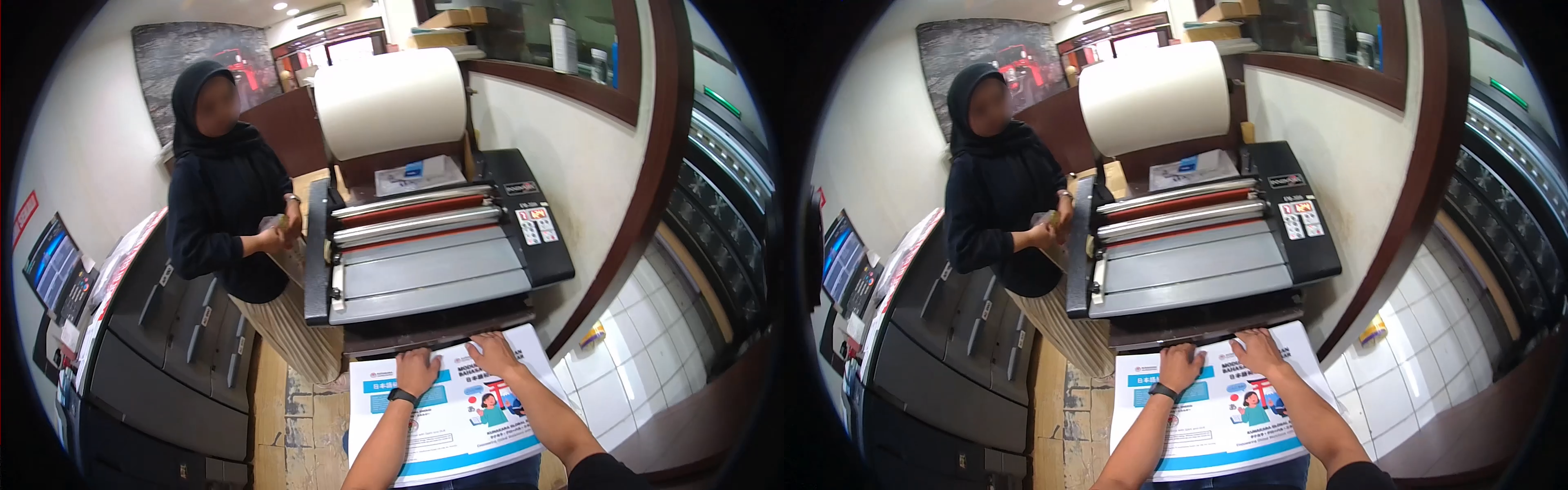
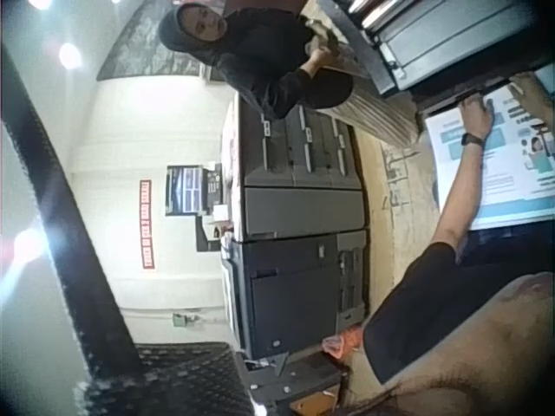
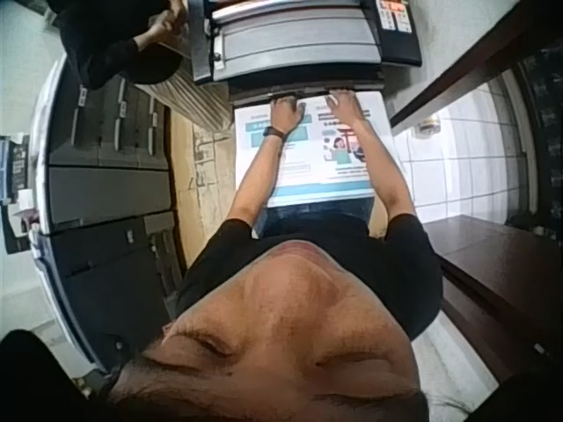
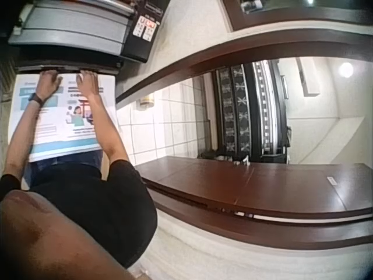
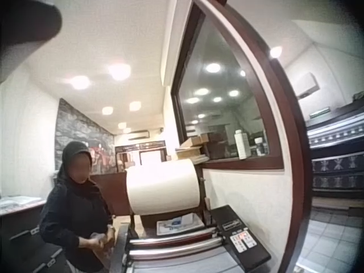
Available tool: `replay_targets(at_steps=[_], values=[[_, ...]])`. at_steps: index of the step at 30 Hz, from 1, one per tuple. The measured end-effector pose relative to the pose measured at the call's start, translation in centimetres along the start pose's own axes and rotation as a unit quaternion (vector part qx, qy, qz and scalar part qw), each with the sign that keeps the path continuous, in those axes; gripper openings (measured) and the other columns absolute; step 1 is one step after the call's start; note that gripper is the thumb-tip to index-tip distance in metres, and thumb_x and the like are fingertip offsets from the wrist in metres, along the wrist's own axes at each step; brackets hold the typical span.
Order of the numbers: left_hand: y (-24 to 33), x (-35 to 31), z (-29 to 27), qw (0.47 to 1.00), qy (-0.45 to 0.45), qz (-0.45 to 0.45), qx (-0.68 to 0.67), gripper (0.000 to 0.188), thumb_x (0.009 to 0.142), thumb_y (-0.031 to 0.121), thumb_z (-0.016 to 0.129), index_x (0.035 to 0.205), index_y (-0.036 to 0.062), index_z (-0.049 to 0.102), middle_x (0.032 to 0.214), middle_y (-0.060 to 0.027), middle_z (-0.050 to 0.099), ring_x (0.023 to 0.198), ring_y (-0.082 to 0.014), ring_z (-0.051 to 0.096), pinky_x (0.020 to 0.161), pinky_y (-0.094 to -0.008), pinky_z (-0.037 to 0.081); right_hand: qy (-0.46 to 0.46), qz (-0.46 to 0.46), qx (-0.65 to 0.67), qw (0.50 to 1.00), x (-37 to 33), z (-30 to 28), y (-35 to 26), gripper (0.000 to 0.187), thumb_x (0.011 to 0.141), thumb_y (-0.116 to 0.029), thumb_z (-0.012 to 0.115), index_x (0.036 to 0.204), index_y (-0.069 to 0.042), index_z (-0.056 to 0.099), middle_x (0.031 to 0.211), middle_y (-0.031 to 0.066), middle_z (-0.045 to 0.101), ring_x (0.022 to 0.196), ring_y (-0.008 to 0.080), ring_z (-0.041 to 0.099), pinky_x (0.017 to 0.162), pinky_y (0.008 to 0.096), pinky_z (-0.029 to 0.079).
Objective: The recorder is laminating printed sheets using a thermal laminator machine in a print shop.
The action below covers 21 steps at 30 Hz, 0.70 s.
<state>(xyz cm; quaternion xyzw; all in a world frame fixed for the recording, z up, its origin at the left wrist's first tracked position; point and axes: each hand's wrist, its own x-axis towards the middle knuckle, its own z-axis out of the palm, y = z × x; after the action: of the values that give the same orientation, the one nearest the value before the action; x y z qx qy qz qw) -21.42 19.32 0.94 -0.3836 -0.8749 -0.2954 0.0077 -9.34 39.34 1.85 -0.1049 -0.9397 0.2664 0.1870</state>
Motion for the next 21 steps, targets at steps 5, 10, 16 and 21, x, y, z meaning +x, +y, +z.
replay_targets(at_steps=[5, 10, 16, 21], values=[[0.4, 0.4, 1.2, 0.998, 0.029, 0.048, -0.016, 0.028, 0.089, 0.031, 0.067, 0.087, 0.0032, 0.069, 0.088, -0.0157, 0.07, 0.094, -0.0353, 0.066, 0.091, -0.048, 0.044, 0.002, 0.007, -0.015, 1.0, -0.7, -0.5, 0.6, 0.028, 0.092, -0.025, 0.065, 0.105, -0.002, 0.075, 0.106, 0.0172, 0.072, 0.108, 0.0353, 0.063, 0.103, 0.0456, 0.042], [0.7, -0.4, 0.6, 0.997, 0.061, 0.051, -0.012, 0.027, 0.09, 0.029, 0.066, 0.085, 0.0026, 0.068, 0.089, -0.0146, 0.07, 0.093, -0.0343, 0.065, 0.09, -0.0473, 0.043, -0.021, 0.015, -0.024, 0.999, -0.8, -0.4, -0.6, 0.034, 0.093, -0.027, 0.064, 0.112, -0.001, 0.073, 0.115, 0.0182, 0.07, 0.116, 0.0351, 0.061, 0.109, 0.0451, 0.039], [0.9, -0.2, -0.6, 0.997, 0.059, 0.048, -0.007, 0.026, 0.091, 0.028, 0.065, 0.086, 0.003, 0.069, 0.091, -0.016, 0.07, 0.096, -0.0338, 0.065, 0.093, -0.0443, 0.045, -0.053, 0.029, -0.067, 0.996, -0.9, -1.4, -2.0, 0.041, 0.094, -0.029, 0.064, 0.123, 0.0, 0.068, 0.128, 0.0183, 0.066, 0.128, 0.0337, 0.055, 0.117, 0.0476, 0.032], [2.1, -0.4, -1.9, 0.994, 0.041, 0.081, 0.065, 0.026, 0.088, 0.027, 0.07, 0.099, 0.004, 0.068, 0.1, -0.0125, 0.071, 0.1, -0.0321, 0.066, 0.095, -0.0429, 0.047, -0.033, 0.039, -0.069, 0.996, -1.5, -2.2, -2.4, 0.043, 0.094, -0.03, 0.064, 0.124, 0.0, 0.067, 0.13, 0.0187, 0.065, 0.129, 0.0331, 0.054, 0.118, 0.0484, 0.031]])
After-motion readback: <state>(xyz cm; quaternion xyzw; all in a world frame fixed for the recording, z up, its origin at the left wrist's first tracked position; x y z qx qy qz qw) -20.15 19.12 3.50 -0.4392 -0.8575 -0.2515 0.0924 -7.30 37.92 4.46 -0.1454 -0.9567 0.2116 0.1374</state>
